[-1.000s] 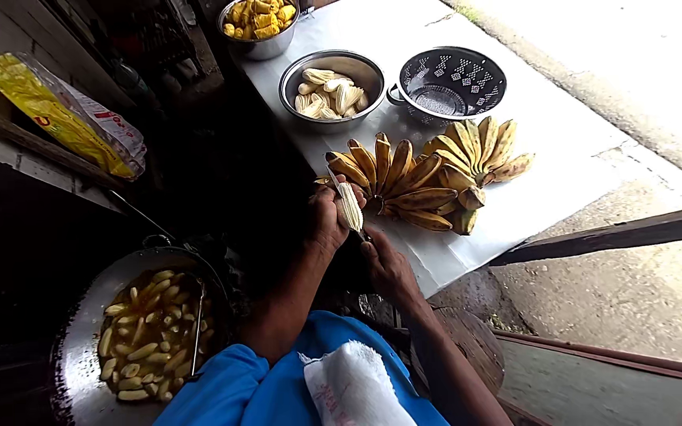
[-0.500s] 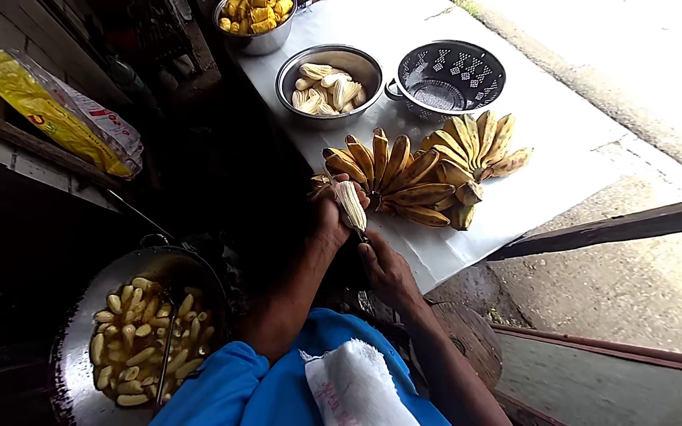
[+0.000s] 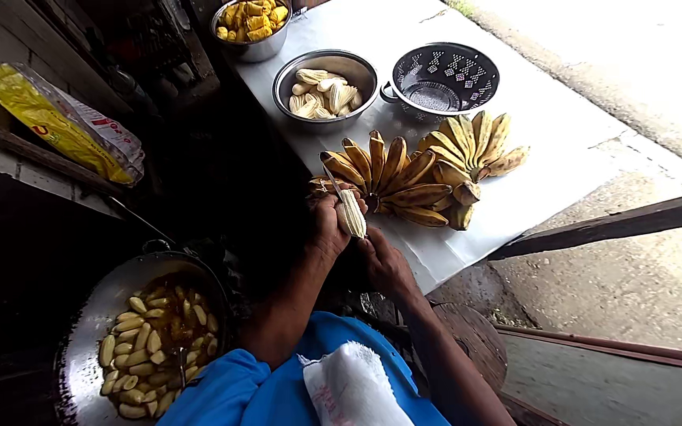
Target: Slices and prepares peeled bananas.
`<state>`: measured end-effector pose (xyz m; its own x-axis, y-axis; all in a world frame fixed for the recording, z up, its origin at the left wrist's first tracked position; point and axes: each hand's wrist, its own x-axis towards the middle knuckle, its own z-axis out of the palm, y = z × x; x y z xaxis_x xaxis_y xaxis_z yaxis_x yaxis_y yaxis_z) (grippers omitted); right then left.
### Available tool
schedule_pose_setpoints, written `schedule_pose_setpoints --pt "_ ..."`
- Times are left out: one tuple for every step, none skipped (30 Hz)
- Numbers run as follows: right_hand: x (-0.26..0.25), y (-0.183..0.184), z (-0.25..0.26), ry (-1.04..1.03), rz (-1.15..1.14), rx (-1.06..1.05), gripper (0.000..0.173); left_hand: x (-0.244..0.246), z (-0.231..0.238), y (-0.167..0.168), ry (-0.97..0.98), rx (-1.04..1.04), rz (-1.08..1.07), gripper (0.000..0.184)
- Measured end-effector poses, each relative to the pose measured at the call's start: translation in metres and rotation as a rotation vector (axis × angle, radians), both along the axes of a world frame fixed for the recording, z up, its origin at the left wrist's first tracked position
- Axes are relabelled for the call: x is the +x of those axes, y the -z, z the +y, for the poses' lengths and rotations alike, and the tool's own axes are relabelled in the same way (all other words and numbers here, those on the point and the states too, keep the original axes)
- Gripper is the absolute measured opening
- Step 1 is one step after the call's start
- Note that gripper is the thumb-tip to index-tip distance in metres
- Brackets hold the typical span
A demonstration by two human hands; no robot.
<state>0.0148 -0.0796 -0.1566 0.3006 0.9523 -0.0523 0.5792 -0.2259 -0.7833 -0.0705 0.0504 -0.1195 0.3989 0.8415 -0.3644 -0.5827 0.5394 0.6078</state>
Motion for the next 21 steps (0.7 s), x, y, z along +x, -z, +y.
schedule_pose_setpoints --pt "-0.001 0.000 -0.008 -0.032 0.054 0.011 0.043 -0.002 0.006 0.000 -0.011 -0.012 -0.026 0.035" --pt "-0.004 0.000 -0.018 -0.073 0.122 0.040 0.044 -0.006 0.012 0.001 -0.027 -0.014 -0.042 0.035" --pt "-0.007 -0.001 -0.027 -0.113 0.197 0.074 0.045 -0.010 0.019 0.000 -0.043 -0.015 -0.036 0.036" --pt "-0.010 -0.004 -0.034 -0.140 0.282 0.110 0.046 -0.016 0.026 0.002 -0.050 -0.002 -0.042 0.035" --pt "-0.012 -0.008 -0.040 -0.154 0.363 0.141 0.047 -0.022 0.032 0.003 -0.045 0.010 -0.056 0.033" --pt "-0.013 -0.012 -0.043 -0.154 0.424 0.170 0.047 -0.028 0.036 0.004 -0.033 0.023 -0.085 0.032" --pt "-0.012 -0.016 -0.044 -0.147 0.461 0.192 0.048 -0.032 0.040 0.006 -0.021 0.039 -0.124 0.031" --pt "-0.010 -0.019 -0.044 -0.133 0.481 0.200 0.049 -0.034 0.042 0.008 -0.008 0.056 -0.163 0.030" --pt "-0.008 -0.020 -0.043 -0.117 0.495 0.200 0.050 -0.036 0.043 0.009 0.002 0.074 -0.201 0.027" --pt "-0.006 -0.020 -0.041 -0.103 0.509 0.199 0.049 -0.036 0.043 0.010 0.011 0.100 -0.224 0.024" --pt "-0.005 -0.019 -0.040 -0.095 0.517 0.199 0.049 -0.035 0.044 0.011 0.015 0.127 -0.243 0.021" --pt "-0.004 -0.018 -0.040 -0.092 0.523 0.194 0.049 -0.032 0.045 0.011 0.006 0.147 -0.249 0.020" --pt "-0.004 -0.017 -0.041 -0.096 0.529 0.187 0.050 -0.028 0.045 0.011 -0.005 0.166 -0.232 0.020" --pt "-0.006 -0.015 -0.041 -0.103 0.534 0.183 0.050 -0.025 0.045 0.010 -0.020 0.174 -0.204 0.024" --pt "-0.008 -0.014 -0.042 -0.111 0.541 0.180 0.050 -0.022 0.045 0.007 -0.043 0.155 -0.160 0.032" --pt "-0.009 -0.012 -0.042 -0.118 0.550 0.175 0.050 -0.020 0.044 0.004 -0.067 0.105 -0.129 0.040" --pt "-0.011 -0.011 -0.043 -0.120 0.557 0.168 0.050 -0.018 0.043 0.001 -0.083 0.048 -0.113 0.045" --pt "-0.012 -0.009 -0.043 -0.121 0.560 0.160 0.050 -0.017 0.043 -0.002 -0.099 0.003 -0.096 0.046" --pt "-0.013 -0.008 -0.043 -0.120 0.558 0.151 0.049 -0.015 0.041 -0.004 -0.111 -0.019 -0.071 0.045" --pt "-0.013 -0.007 -0.044 -0.119 0.556 0.144 0.049 -0.013 0.040 -0.005 -0.115 -0.020 -0.042 0.045" --pt "-0.013 -0.005 -0.044 -0.117 0.560 0.137 0.049 -0.012 0.039 -0.005 -0.118 -0.011 -0.011 0.044"
